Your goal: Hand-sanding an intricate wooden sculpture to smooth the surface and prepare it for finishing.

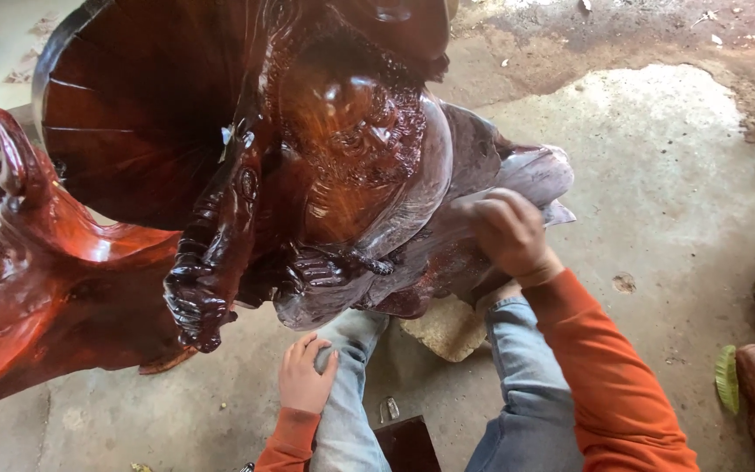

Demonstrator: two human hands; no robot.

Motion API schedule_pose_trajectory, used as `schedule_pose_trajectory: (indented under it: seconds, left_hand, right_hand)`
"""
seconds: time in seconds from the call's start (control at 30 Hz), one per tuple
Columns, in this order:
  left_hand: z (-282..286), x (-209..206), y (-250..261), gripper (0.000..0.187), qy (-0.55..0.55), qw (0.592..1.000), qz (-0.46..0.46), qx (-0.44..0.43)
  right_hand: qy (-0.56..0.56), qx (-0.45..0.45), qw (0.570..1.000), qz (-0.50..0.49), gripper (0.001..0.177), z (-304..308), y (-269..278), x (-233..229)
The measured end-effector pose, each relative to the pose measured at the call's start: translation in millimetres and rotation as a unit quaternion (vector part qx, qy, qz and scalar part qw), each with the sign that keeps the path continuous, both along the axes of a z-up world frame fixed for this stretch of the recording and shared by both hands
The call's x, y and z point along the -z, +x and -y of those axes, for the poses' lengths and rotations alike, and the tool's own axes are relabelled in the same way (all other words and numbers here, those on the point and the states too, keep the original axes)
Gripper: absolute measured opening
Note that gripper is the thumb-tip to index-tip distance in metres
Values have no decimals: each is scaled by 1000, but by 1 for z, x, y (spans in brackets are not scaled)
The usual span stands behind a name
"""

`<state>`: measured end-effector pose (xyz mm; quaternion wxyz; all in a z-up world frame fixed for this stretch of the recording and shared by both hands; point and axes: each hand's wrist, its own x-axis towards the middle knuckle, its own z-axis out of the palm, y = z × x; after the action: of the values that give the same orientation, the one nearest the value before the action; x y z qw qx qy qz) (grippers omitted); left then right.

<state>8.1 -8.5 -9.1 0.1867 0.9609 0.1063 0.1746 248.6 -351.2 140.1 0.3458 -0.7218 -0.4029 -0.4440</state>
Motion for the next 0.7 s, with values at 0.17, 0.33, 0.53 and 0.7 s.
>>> schedule_pose_trajectory:
  seconds: [0.17,0.33,0.53,0.7]
  left_hand:
    - [-1,-3,1,20,1,1000,-7,2]
    - [1,-6,3,20,6,1000,9,4]
    - [-3,-7,3,22,-4,1000,-11,0]
    - [0,-7,3,21,-3,1000,2,2]
  right_hand:
    - [-8,33,999,11,19,-18,-16,-11]
    - [-69,70,993,65,13,-12,-2,-6]
    - [4,135,989,61,14,-6,-10,-17]
    - [181,22,955,-236,21,-32,-47,-24]
